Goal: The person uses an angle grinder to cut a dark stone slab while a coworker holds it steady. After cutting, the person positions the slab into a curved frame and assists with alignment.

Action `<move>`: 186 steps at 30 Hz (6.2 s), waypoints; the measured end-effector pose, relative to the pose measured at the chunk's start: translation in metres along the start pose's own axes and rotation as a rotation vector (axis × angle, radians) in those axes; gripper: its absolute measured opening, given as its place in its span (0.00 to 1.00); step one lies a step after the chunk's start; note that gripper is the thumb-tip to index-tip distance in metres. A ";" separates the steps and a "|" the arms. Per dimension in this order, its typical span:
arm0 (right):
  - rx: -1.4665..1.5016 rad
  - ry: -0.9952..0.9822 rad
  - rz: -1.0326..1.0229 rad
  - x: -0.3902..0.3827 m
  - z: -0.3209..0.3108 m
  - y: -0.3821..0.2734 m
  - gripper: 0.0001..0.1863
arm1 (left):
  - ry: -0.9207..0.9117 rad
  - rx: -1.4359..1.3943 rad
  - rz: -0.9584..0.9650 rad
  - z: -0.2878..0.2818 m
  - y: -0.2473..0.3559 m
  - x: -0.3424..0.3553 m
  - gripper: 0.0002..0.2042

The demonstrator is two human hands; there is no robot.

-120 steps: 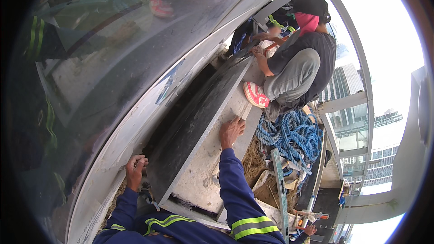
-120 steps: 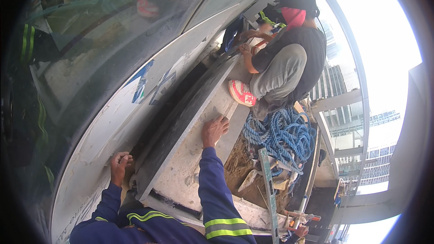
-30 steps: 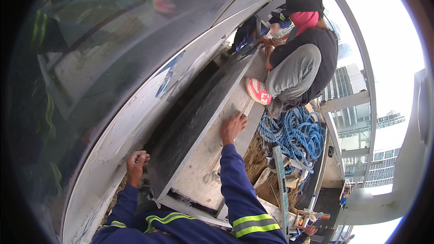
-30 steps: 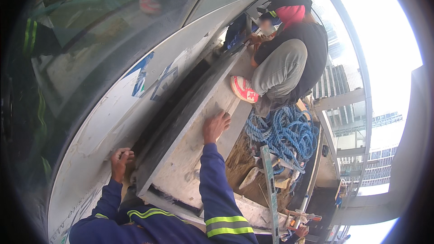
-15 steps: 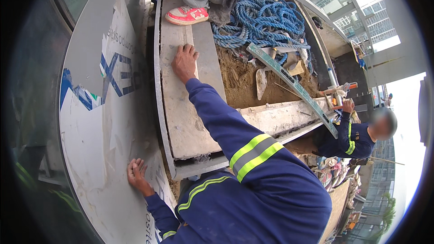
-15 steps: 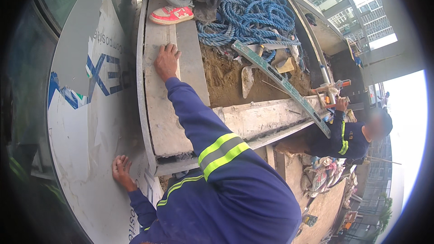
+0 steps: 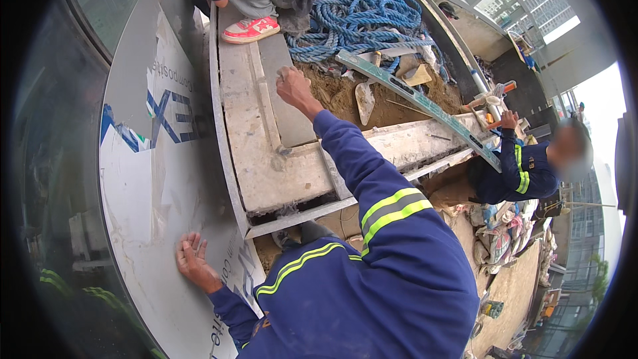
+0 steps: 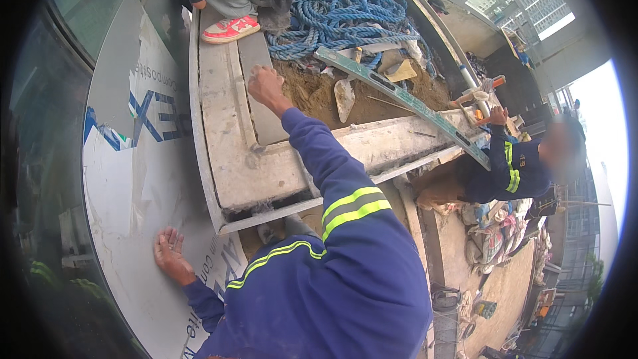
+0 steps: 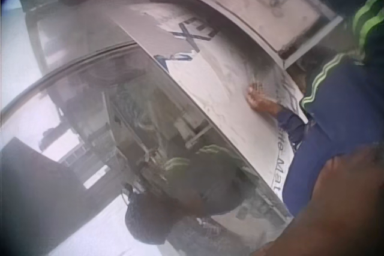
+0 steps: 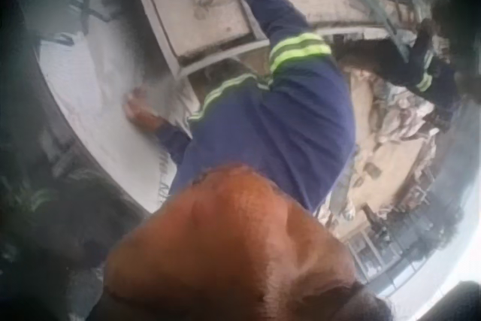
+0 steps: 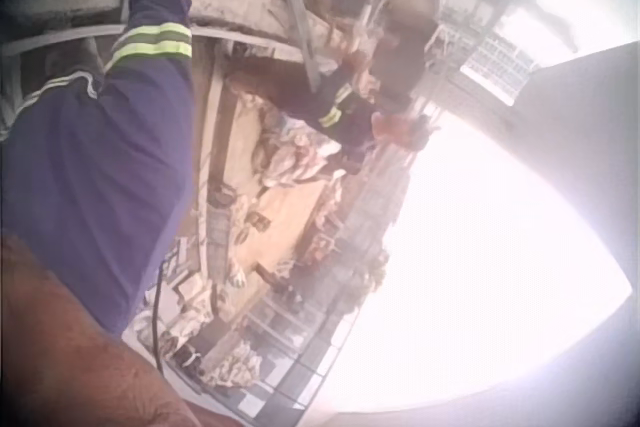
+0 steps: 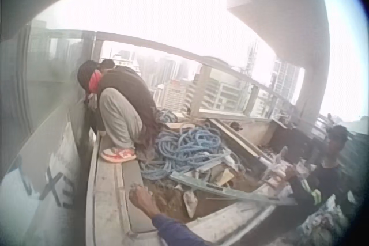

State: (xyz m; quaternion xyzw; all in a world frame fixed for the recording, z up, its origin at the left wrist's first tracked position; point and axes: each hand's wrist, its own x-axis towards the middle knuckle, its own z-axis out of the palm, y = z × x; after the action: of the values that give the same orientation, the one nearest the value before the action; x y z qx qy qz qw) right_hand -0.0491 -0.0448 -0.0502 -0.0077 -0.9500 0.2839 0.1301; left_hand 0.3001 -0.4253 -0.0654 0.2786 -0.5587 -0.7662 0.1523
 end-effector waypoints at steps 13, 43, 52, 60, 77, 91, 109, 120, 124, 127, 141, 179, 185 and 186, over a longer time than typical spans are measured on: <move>0.133 0.067 0.163 -0.202 -0.176 0.108 0.19 | -0.566 0.655 0.585 0.323 0.010 0.057 0.22; 0.076 -0.326 0.020 -0.095 -0.039 -0.005 0.20 | -0.655 1.442 0.583 0.343 -0.083 0.126 0.51; 0.058 -0.264 -0.061 -0.057 -0.009 -0.034 0.19 | -0.634 1.375 0.573 0.343 -0.090 0.126 0.48; 0.133 -0.192 -0.166 -0.014 0.019 -0.062 0.20 | -0.646 1.376 0.596 0.344 -0.089 0.127 0.44; -0.222 -0.077 -0.290 0.114 0.104 -0.022 0.17 | -0.640 1.432 0.604 0.346 -0.091 0.129 0.46; -0.412 -0.142 -0.248 0.097 0.109 -0.025 0.18 | -0.684 1.275 0.562 0.342 -0.083 0.130 0.47; -0.388 -0.119 -0.241 0.079 0.108 -0.032 0.19 | -0.734 1.347 0.546 0.348 -0.082 0.134 0.47; -0.348 -0.091 -0.254 0.081 0.108 -0.024 0.19 | -0.731 1.314 0.544 0.349 -0.084 0.130 0.47; -0.350 -0.093 -0.268 0.080 0.108 -0.024 0.17 | -0.716 1.320 0.556 0.348 -0.084 0.131 0.47; -0.347 -0.095 -0.275 0.078 0.107 -0.025 0.18 | -0.713 1.320 0.560 0.347 -0.084 0.131 0.47; -0.373 -0.114 -0.284 0.081 0.109 -0.023 0.20 | -0.696 1.287 0.581 0.346 -0.089 0.131 0.46; -0.528 0.208 0.157 0.138 0.174 -0.019 0.25 | -0.658 1.302 0.674 0.347 -0.098 0.135 0.45; -0.421 0.132 0.222 0.138 0.165 -0.030 0.29 | -0.625 1.227 0.666 0.348 -0.102 0.133 0.44; -0.404 0.140 0.226 0.137 0.165 -0.030 0.30 | -0.621 1.218 0.668 0.348 -0.103 0.132 0.44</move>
State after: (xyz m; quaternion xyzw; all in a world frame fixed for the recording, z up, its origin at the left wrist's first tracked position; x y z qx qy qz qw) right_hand -0.2212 -0.1463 -0.1331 -0.1594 -0.9692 0.0998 0.1591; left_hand -0.0056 -0.1951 -0.1194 -0.0989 -0.9547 -0.2790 0.0314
